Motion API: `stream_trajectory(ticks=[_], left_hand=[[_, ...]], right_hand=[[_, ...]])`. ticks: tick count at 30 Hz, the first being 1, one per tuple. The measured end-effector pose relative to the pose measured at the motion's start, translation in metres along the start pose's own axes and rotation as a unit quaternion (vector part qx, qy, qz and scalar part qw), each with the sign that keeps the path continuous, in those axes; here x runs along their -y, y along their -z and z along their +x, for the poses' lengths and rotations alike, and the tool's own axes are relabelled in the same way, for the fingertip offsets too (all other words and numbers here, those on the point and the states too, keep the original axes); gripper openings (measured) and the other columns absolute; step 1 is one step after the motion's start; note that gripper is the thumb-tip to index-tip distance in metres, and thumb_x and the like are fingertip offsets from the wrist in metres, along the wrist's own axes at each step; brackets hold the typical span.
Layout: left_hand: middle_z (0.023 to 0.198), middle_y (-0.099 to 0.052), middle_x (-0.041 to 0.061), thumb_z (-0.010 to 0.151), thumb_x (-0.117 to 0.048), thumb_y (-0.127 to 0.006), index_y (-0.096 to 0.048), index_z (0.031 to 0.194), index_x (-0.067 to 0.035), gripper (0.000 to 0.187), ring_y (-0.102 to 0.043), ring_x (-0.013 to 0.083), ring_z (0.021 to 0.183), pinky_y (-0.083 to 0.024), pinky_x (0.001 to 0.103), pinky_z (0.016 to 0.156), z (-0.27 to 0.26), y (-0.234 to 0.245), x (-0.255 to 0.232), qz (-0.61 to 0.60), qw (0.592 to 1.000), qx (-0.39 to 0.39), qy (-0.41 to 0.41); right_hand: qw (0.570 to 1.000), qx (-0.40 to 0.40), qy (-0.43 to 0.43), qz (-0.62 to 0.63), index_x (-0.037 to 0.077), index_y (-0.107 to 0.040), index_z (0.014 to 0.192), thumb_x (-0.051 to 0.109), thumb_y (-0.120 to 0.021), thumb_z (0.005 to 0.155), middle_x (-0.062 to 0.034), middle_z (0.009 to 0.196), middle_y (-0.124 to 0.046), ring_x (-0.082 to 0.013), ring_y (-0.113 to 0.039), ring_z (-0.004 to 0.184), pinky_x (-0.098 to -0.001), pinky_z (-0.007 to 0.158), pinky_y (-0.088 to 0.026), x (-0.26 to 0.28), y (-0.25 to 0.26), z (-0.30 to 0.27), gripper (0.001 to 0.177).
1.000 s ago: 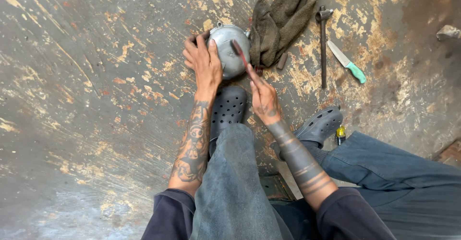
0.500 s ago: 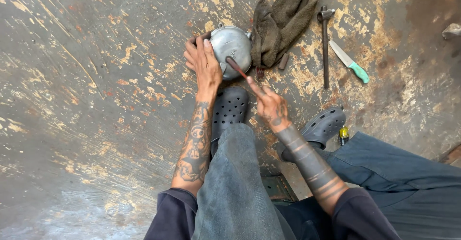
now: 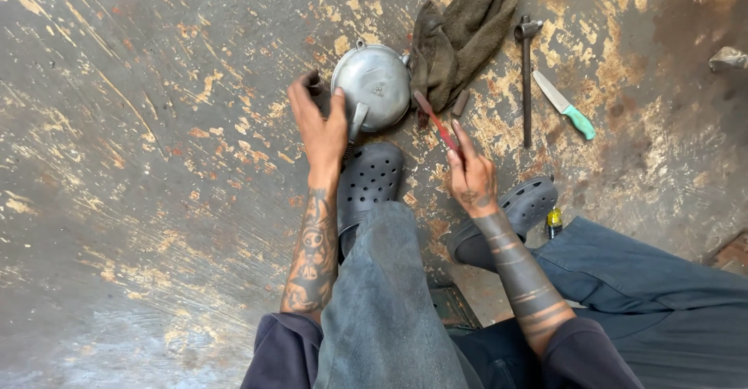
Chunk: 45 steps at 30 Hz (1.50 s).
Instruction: The person sits on the floor and cleans a metallic mechanical part using a cloth and a small brush. They wipe the exterior, scrub with the brush, and then inspect the part by turning it over before placing it on the floor.
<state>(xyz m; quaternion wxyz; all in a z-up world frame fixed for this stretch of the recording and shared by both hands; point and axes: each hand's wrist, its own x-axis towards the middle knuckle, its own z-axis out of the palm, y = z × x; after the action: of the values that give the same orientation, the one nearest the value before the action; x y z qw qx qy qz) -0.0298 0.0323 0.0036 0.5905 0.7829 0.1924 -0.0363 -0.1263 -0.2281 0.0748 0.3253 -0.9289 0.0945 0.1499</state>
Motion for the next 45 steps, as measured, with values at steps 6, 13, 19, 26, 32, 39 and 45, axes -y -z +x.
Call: stream_trajectory(ticks=[6,13,19,26,32,39,45], left_hand=[[0.132,-0.052,0.016,0.086,-0.024,-0.082,-0.067,0.121,-0.016,0.04,-0.047,0.034,0.126,-0.031,0.05,0.107,-0.021,-0.021,-0.002,0.234,0.951,0.065,-0.189],[0.144,-0.045,0.01,0.088,-0.028,-0.079,-0.067,0.116,-0.024,0.031,-0.04,0.0317,0.131,-0.027,0.051,0.106,-0.028,-0.012,-0.016,0.299,0.929,0.07,-0.207],[0.146,-0.044,0.011,0.087,-0.023,-0.078,-0.068,0.114,-0.024,0.029,-0.04,0.0329,0.131,-0.028,0.052,0.106,-0.044,-0.011,-0.013,0.292,0.936,0.076,-0.18],[0.147,-0.042,0.014,0.087,-0.022,-0.079,-0.065,0.111,-0.02,0.028,-0.041,0.0353,0.134,-0.032,0.05,0.108,-0.041,-0.015,-0.016,0.266,0.949,0.069,-0.155],[0.148,-0.041,0.017,0.088,-0.022,-0.08,-0.064,0.115,-0.015,0.032,-0.04,0.038,0.136,-0.034,0.051,0.109,-0.036,-0.024,-0.033,0.238,0.96,0.072,-0.128],[0.139,-0.052,0.009,0.084,-0.034,-0.08,-0.056,0.134,-0.021,0.057,-0.055,0.0265,0.11,-0.037,0.047,0.091,-0.039,-0.066,-0.061,0.343,0.887,0.185,-0.249],[0.125,-0.058,0.002,0.083,-0.032,-0.075,-0.059,0.13,-0.027,0.049,-0.051,0.0254,0.104,-0.035,0.054,0.089,-0.01,-0.116,-0.014,0.437,0.836,0.19,-0.272]], right_hand=[[0.993,-0.091,-0.067,0.036,0.011,-0.054,0.14,0.02,-0.045,0.11,-0.0127,0.081,-0.066,-0.0211,-0.055,0.059,-0.0333,0.057,-0.044,-0.052,0.001,-0.016,0.032],[0.993,-0.081,-0.073,0.036,0.011,-0.055,0.14,0.013,-0.047,0.108,-0.0166,0.084,-0.068,-0.0273,-0.06,0.063,-0.0386,0.06,-0.047,-0.035,0.0,-0.023,0.032],[0.993,-0.073,-0.081,0.036,0.008,-0.055,0.139,0.007,-0.047,0.108,-0.0197,0.096,-0.07,-0.0308,-0.064,0.076,-0.0411,0.067,-0.05,-0.038,-0.015,-0.021,0.032],[0.991,-0.091,-0.089,0.048,0.004,-0.059,0.134,-0.003,-0.054,0.103,-0.0167,0.106,-0.062,-0.0287,-0.061,0.09,-0.0381,0.073,-0.052,-0.065,-0.03,-0.011,0.032],[0.993,-0.073,-0.074,0.057,0.005,-0.064,0.13,-0.003,-0.062,0.099,-0.015,0.104,-0.064,-0.0281,-0.064,0.091,-0.0375,0.071,-0.055,-0.07,-0.03,-0.011,0.032],[0.987,-0.144,-0.021,0.064,0.005,-0.068,0.123,0.0,-0.067,0.093,-0.0133,0.095,-0.066,-0.0307,-0.067,0.085,-0.0396,0.075,-0.055,-0.054,-0.012,0.009,0.03],[0.985,-0.154,-0.072,0.031,0.004,-0.063,0.13,0.016,-0.068,0.099,-0.0117,0.099,-0.06,-0.0267,-0.059,0.09,-0.046,0.089,-0.046,-0.048,-0.009,0.044,0.034]])
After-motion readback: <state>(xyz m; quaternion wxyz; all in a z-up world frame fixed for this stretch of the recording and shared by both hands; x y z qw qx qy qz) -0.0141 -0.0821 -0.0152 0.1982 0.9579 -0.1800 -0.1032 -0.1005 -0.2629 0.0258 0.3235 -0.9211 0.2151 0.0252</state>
